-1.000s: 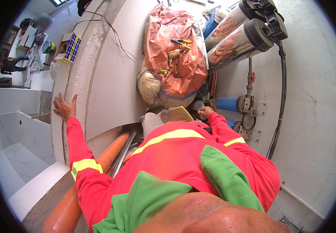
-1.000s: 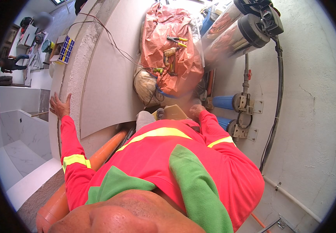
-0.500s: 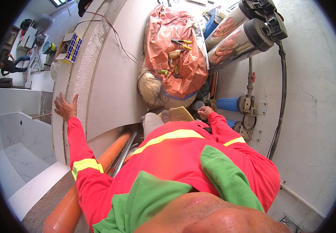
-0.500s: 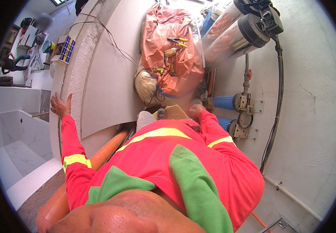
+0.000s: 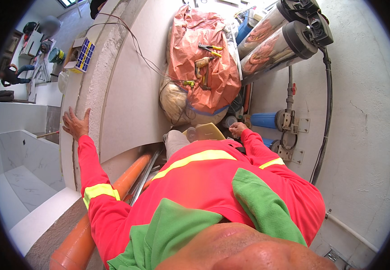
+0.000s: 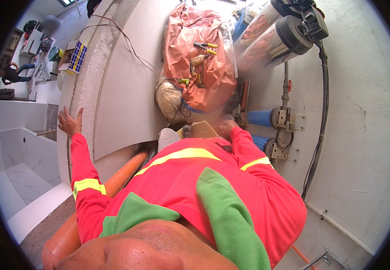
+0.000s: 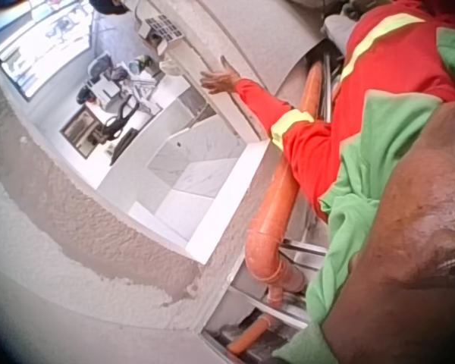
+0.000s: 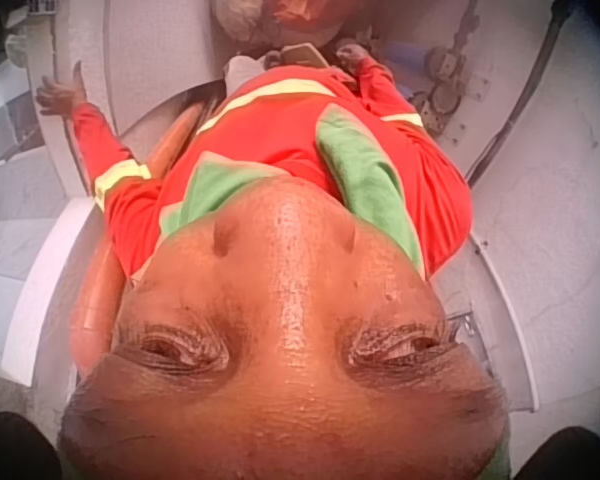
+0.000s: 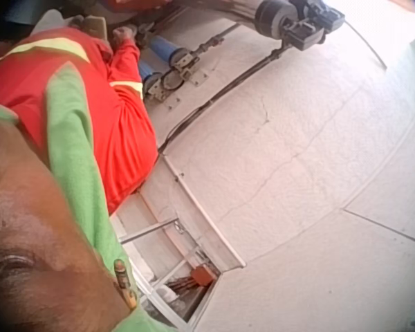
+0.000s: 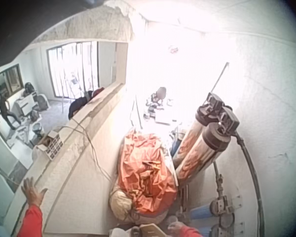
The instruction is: The person positions a large white ceiling panel against the ceiling structure, aligns it with existing fixtures, and secures it using a metal trim piece. They adjust the panel multiple times to fit it properly within the ceiling framework.
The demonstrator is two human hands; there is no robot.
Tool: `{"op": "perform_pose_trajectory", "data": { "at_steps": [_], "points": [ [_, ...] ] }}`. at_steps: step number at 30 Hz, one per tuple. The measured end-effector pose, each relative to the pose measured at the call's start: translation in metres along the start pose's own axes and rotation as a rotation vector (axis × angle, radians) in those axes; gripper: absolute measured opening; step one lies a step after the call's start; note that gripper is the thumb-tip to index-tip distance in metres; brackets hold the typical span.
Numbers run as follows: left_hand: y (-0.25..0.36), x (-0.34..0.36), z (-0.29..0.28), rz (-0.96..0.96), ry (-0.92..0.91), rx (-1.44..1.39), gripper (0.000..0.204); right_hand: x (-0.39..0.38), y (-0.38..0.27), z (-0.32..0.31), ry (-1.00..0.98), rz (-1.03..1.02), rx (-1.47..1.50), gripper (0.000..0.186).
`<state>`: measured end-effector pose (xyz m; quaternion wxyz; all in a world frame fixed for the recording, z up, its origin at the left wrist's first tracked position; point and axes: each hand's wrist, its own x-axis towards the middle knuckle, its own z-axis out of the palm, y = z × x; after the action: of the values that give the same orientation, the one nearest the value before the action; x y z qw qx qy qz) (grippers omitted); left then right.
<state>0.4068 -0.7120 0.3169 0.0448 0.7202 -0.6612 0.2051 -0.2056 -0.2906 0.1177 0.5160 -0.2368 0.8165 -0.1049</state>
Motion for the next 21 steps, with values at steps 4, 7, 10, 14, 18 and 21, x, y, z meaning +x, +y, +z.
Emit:
{"op": "perform_pose_trajectory", "data": {
  "at_steps": [4, 7, 10, 14, 18, 21],
  "points": [
    [-0.0004, 0.0002, 0.0009, -0.002, -0.007, -0.003, 0.099, -0.0026, -0.0012, -0.0002, -0.014, -0.016, 0.020, 0.029],
    [-0.0009, 0.0002, 0.0016, 0.000, -0.003, -0.008, 0.099, -0.0028, -0.0007, 0.0003, -0.016, -0.012, 0.019, 0.028],
    [-0.0012, 0.0001, 0.0023, 0.000, 0.000, -0.009, 0.098, -0.0013, 0.0012, 0.0011, -0.015, -0.020, 0.019, 0.028],
    [-0.0012, 0.0003, 0.0029, -0.001, 0.007, 0.002, 0.098, 0.0004, 0.0025, 0.0020, -0.013, -0.027, 0.032, 0.027],
    [-0.0011, 0.0005, 0.0020, -0.004, -0.008, -0.017, 0.099, 0.0005, 0.0013, 0.0032, 0.024, 0.007, -0.017, 0.027],
    [-0.0008, 0.0006, 0.0012, -0.005, -0.012, -0.018, 0.099, -0.0002, 0.0015, 0.0034, 0.039, 0.005, -0.012, 0.027]
  ]
}}
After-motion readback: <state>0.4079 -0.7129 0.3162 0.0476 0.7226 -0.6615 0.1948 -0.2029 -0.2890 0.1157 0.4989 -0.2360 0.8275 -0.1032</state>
